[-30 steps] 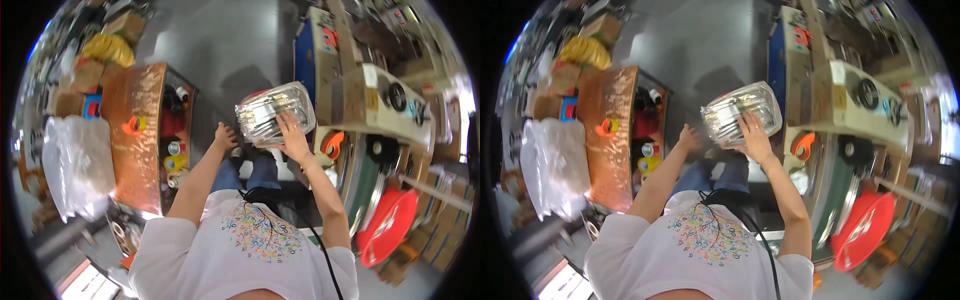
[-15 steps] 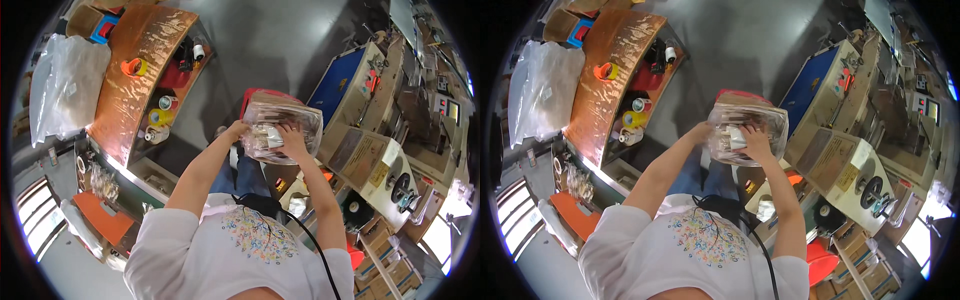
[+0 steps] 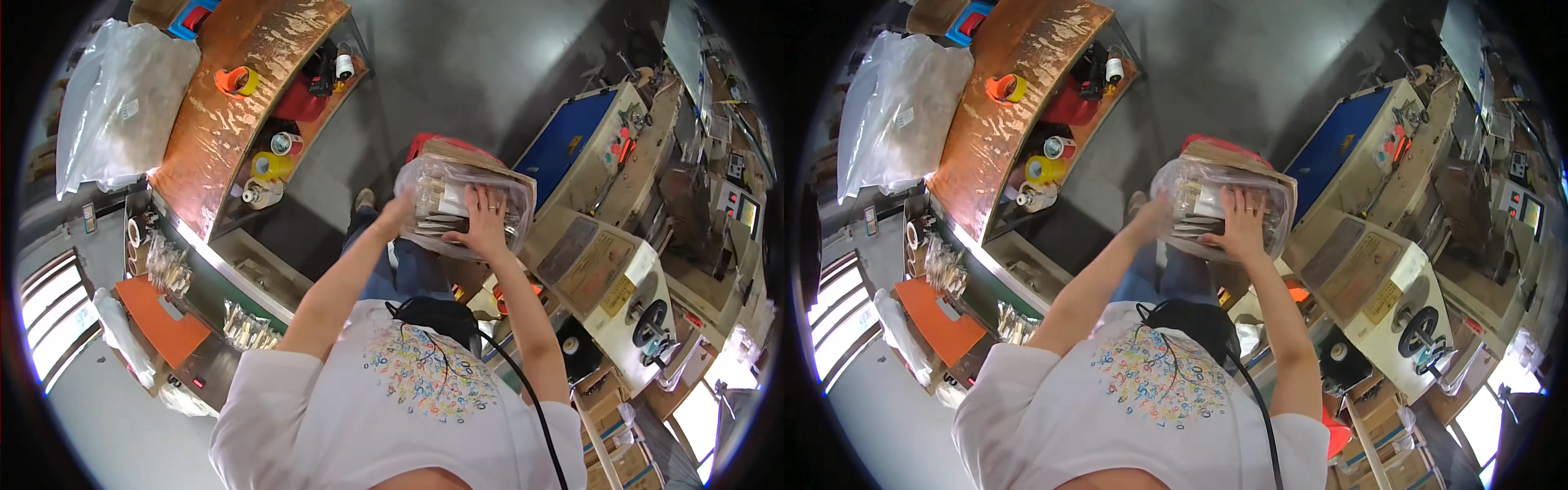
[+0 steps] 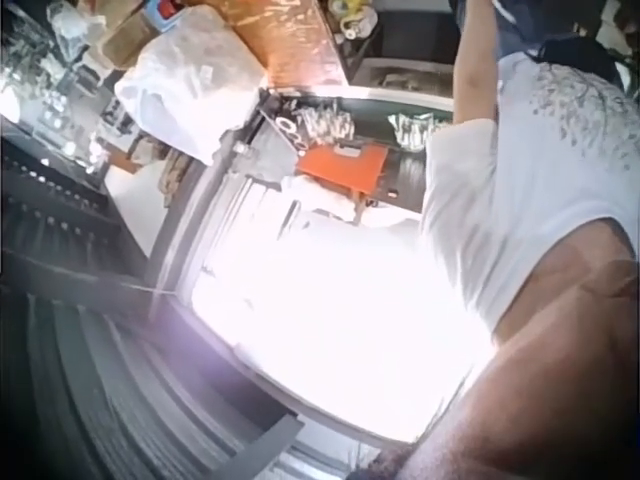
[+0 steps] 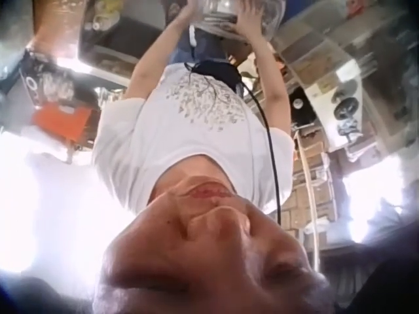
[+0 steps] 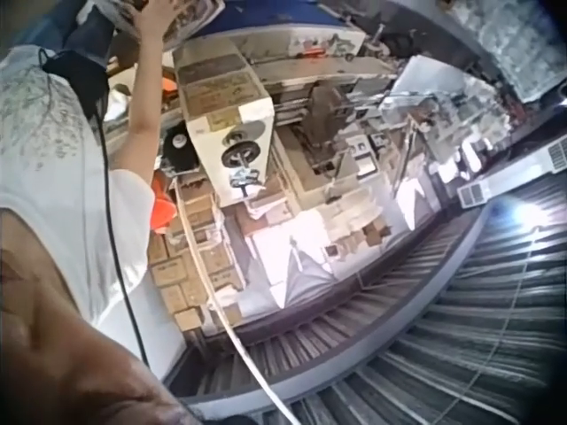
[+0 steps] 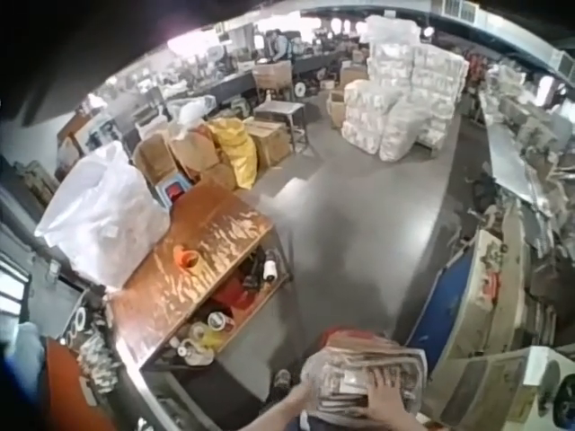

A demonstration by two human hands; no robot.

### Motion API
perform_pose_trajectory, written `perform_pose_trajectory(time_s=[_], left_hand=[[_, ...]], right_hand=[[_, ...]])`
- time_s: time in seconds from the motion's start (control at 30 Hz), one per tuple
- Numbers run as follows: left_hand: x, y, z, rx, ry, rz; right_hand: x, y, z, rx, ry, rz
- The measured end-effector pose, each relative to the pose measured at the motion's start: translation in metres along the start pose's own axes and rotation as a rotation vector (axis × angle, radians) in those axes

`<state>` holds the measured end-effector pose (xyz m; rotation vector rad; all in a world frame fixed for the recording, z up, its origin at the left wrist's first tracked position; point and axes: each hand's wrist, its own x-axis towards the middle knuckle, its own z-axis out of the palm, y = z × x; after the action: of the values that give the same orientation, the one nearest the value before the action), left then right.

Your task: Packing and sorting small stick-like items into plastic bags and containers on a production floor.

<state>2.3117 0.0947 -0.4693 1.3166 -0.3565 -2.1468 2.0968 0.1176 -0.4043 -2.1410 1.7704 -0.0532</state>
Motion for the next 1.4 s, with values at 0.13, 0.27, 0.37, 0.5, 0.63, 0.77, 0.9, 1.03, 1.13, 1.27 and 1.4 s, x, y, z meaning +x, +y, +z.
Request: perform_pose_trajectory(time_s=[0.13,0.27,0.37,0.5,0.63,0.77,0.9,1.03,1.13,1.27,1.4], left_hand=[[0.010,0.014,0.036,0.104,-0.069,-0.075],[0.027,0.041,0.002,1.342,0.355,0.056],[0.004,0.080,0.065,1.630,0.787,0.831],[0.047,0.072,0.107,1.763,0.277,0.975],[0.056,0.051,0.096,1.703,0.041,1.043],[0.019,0.083,0.110,1.430,0.141,1.012],[-0.046,0.110,0.091,1.477,-0.179,1.221],[-0.121,0.177,0.048,1.467,-0.151,0.959],[-0.152,0.234,0.013,1.330,0.025,1.500],[-0.199,0.270,-0.073,1.533,-0.122,1.177],[-0.263,0.312,-0.139,1.639,0.158,1.010]], right_hand=[[-0.024,0.010,0.000,-0.034,0.206,0.071],[-0.056,-0.013,-0.040,0.123,0.093,-0.027],[-0.081,-0.012,-0.017,0.050,0.064,-0.091],[-0.087,-0.008,0.005,0.033,0.134,-0.195],[-0.088,-0.008,-0.017,0.156,0.291,-0.118],[-0.061,-0.017,-0.062,0.203,0.585,-0.020],[0.005,-0.058,-0.125,-0.158,0.685,-0.204],[0.048,-0.098,-0.111,0.405,0.474,-0.285],[0.087,-0.161,-0.140,0.670,0.209,-0.483],[0.145,-0.266,-0.179,0.897,-0.112,-0.655],[0.212,-0.368,-0.208,0.899,-0.360,-0.806]])
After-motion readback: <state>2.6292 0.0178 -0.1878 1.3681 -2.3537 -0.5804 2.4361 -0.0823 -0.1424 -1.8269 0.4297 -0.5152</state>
